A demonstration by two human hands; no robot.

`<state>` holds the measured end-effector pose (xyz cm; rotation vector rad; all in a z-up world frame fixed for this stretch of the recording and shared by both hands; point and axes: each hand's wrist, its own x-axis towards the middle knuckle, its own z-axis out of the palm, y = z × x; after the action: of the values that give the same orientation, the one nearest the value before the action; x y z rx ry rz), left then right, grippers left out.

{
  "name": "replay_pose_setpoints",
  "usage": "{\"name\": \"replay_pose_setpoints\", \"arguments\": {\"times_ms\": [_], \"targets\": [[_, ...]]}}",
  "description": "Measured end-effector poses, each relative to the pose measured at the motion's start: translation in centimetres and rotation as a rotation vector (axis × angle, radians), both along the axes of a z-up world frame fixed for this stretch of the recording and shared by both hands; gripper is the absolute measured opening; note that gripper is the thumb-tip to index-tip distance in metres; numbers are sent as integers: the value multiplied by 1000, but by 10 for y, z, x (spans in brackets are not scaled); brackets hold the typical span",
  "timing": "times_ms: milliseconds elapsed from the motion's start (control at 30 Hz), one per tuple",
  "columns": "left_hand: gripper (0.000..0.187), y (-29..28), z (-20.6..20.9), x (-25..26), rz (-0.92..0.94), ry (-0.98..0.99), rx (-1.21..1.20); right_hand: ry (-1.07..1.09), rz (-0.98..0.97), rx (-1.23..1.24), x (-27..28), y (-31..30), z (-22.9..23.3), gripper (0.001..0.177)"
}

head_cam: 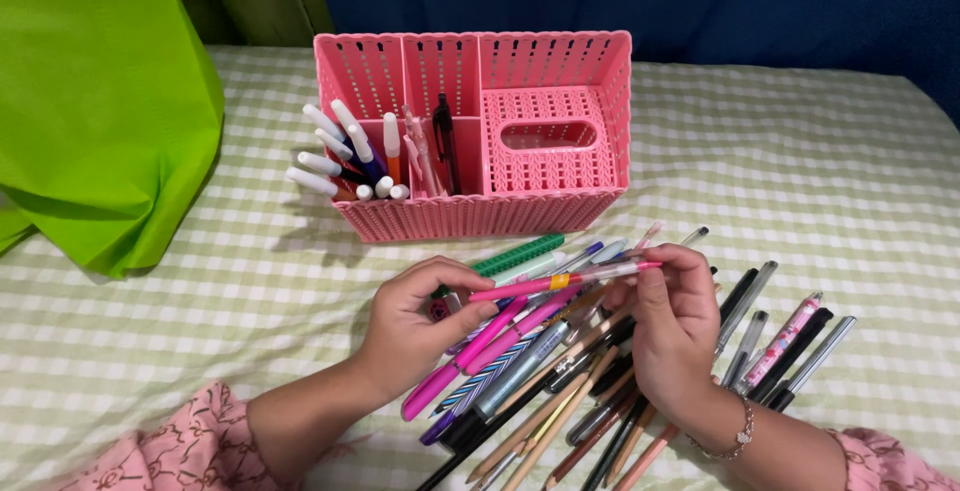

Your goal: Sorting various pens, pencils, and markers into a pink plastic desk organizer.

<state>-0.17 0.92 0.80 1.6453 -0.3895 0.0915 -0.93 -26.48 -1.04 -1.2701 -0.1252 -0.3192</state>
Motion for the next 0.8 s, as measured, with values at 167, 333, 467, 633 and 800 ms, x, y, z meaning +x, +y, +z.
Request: {"name": "replay_pose_setpoints", "arguments": {"times_ms": [167,333,467,633,800], "targets": [[20,1,0,1,-12,-124,30,31,-20,-46,3,2,5,15],[21,1,2,0,-7,0,40,39,9,-27,5,1,5,17],[23,0,4,1,-12,-66,19,29,20,-7,4,1,8,22],[26,0,-1,0,14,-56,-9,2,22,42,4,0,4,23],[21,1,-5,1,14,23,4,-9,5,45,4,-1,0,15]]}}
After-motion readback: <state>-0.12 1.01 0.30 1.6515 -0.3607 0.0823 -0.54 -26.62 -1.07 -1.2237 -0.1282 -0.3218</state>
